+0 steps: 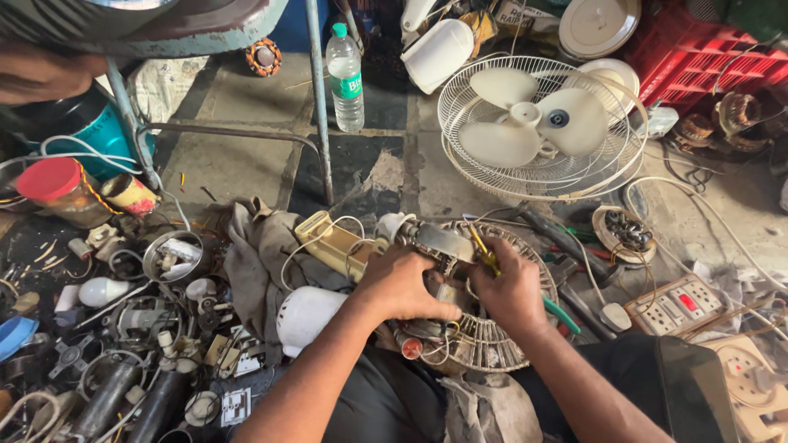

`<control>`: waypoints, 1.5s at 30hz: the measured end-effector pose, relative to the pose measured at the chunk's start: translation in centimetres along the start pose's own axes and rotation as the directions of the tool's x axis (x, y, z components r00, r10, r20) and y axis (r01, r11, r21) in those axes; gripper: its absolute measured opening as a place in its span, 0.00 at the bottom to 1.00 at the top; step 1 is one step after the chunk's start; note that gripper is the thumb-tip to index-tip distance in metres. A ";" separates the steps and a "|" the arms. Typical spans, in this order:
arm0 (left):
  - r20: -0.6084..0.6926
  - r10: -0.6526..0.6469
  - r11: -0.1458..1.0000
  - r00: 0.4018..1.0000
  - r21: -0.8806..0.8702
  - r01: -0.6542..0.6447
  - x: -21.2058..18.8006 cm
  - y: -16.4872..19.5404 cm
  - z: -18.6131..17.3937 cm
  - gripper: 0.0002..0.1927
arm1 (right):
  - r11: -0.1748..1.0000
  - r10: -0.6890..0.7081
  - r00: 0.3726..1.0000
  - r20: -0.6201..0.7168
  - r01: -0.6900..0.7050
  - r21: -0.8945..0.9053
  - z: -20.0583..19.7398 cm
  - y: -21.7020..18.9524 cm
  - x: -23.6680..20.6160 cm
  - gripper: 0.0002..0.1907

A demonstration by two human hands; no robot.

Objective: The person disassembles a fan motor, removes the rotor, and uses a screwdriver and pliers to adjust internal components. They reassemble the motor housing and continue working on the wiring and internal parts.

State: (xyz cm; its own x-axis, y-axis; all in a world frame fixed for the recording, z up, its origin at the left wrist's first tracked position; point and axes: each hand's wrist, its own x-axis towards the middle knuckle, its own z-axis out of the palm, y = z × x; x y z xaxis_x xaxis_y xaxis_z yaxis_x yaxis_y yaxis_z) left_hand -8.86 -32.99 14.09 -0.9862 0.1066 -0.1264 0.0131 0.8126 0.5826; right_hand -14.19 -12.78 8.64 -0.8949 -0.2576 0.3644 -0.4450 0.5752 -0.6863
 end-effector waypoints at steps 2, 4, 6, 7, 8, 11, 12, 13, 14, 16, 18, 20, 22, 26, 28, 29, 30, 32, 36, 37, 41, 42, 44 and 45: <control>-0.015 -0.006 1.000 1.000 -0.030 0.006 -0.2 0.2 0.2 0.41 | 0.999 -0.010 1.000 -0.006 0.011 0.040 0.0 -0.1 -0.3 0.20; -0.048 -0.041 0.999 0.998 -0.031 0.040 -0.5 0.8 0.7 0.40 | 0.999 -0.039 0.999 -0.014 0.039 -0.022 0.0 -0.1 -0.3 0.21; -0.145 -0.032 0.995 0.989 0.084 0.044 -0.7 1.5 1.2 0.34 | 0.996 -0.056 0.998 -0.017 0.055 -0.065 0.1 0.2 0.0 0.22; -0.189 -0.020 0.989 0.982 0.141 0.047 -0.8 1.8 1.3 0.32 | 0.996 -0.054 0.998 -0.018 0.052 -0.078 0.1 0.4 0.2 0.23; -0.111 -0.045 0.990 0.993 0.130 0.059 -0.7 1.8 1.1 0.33 | 0.994 -0.054 0.998 -0.021 0.051 -0.093 0.1 0.6 0.4 0.25; 0.056 -0.069 0.994 0.996 0.092 0.063 -0.2 1.7 0.2 0.34 | 0.970 -0.146 0.989 0.006 0.144 -0.194 -0.2 1.3 0.6 0.28; 0.058 -0.055 0.996 0.997 0.079 0.051 -0.2 1.7 0.1 0.34 | 0.979 -0.133 0.991 0.002 0.132 -0.156 -0.3 1.5 0.6 0.27; 0.059 -0.044 0.997 0.997 0.068 0.039 -0.1 1.7 0.0 0.33 | 0.986 -0.122 0.993 -0.002 0.121 -0.115 -0.3 1.7 0.6 0.26; 0.018 -0.048 0.995 0.999 0.086 0.047 -0.1 1.9 0.2 0.32 | 0.992 -0.106 0.994 -0.007 0.105 -0.073 -0.3 1.8 0.7 0.26; -0.065 -0.054 0.990 0.996 0.124 0.061 -0.3 2.3 1.1 0.30 | 0.996 -0.030 0.999 -0.028 0.028 -0.089 -0.1 1.8 1.0 0.20; -0.024 -0.058 0.995 0.998 0.085 0.060 -0.2 1.9 1.3 0.30 | 0.994 0.017 0.999 -0.033 -0.020 -0.109 0.2 1.5 1.4 0.17; 0.041 -0.054 0.998 0.998 0.044 0.052 0.3 1.0 1.3 0.31 | 0.990 0.037 0.999 -0.019 -0.039 -0.138 0.3 1.1 1.8 0.15; 0.133 -0.038 0.999 0.990 0.001 0.038 1.3 -0.2 0.8 0.34 | 0.979 0.161 0.987 0.003 -0.159 -0.126 0.2 0.5 1.9 0.15; 0.333 0.016 0.982 0.943 -0.184 0.048 3.1 -2.1 -0.7 0.32 | 0.958 0.273 0.961 0.044 -0.268 -0.099 0.0 -0.4 2.8 0.17; 0.388 0.045 0.979 0.920 -0.201 0.037 3.6 -2.4 -1.6 0.32 | 0.961 0.261 0.964 0.055 -0.254 -0.109 0.1 -0.7 3.5 0.19; 0.384 0.043 0.984 0.922 -0.178 0.028 3.6 -2.3 -1.8 0.33 | 0.962 0.254 0.965 0.059 -0.246 -0.116 0.1 -0.7 3.8 0.20; 0.378 0.043 0.988 0.925 -0.155 0.018 3.5 -2.1 -2.1 0.34 | 0.985 0.140 0.988 0.059 -0.133 -0.109 0.1 -0.7 4.1 0.21; 0.348 -0.002 1.000 0.937 0.002 0.001 3.0 -1.5 -2.4 0.36 | 0.991 -0.095 0.994 0.060 0.100 -0.094 0.0 -0.5 4.5 0.23; 0.269 -0.036 0.979 0.963 0.201 -0.019 1.3 -0.3 -2.7 0.39 | 0.937 -0.245 0.961 0.132 0.269 -0.221 -0.6 -0.2 4.6 0.20; 0.260 -0.013 0.985 0.966 0.169 -0.033 1.1 -0.1 -3.0 0.40 | 0.938 -0.267 0.957 0.110 0.284 -0.197 -0.6 -0.3 4.5 0.20; 0.293 -0.070 0.976 0.954 0.220 0.005 1.0 0.9 -3.3 0.36 | 0.985 -0.120 0.989 0.088 0.130 -0.113 -0.7 -1.4 4.5 0.19; 0.297 -0.113 0.951 0.948 0.310 0.016 1.3 1.3 -3.2 0.35 | 0.990 -0.048 0.993 0.111 0.062 -0.127 -0.9 -1.7 4.6 0.19; 0.290 -0.158 0.918 0.944 0.395 0.032 1.4 1.7 -3.0 0.34 | 0.987 0.089 0.983 0.158 -0.066 -0.149 -1.0 -2.5 4.8 0.20; 0.285 -0.155 0.919 0.946 0.392 0.033 1.6 1.8 -3.0 0.33 | 0.984 0.109 0.981 0.159 -0.083 -0.160 -1.1 -2.8 4.9 0.20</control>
State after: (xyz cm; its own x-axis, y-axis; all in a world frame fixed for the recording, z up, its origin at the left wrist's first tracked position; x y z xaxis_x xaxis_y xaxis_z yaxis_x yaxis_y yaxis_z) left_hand -10.89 -33.11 17.30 -0.8881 0.1375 -0.4386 0.0440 0.9752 0.2168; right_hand -17.25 -14.82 13.03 -0.9317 -0.3137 0.1829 -0.3582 0.7112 -0.6048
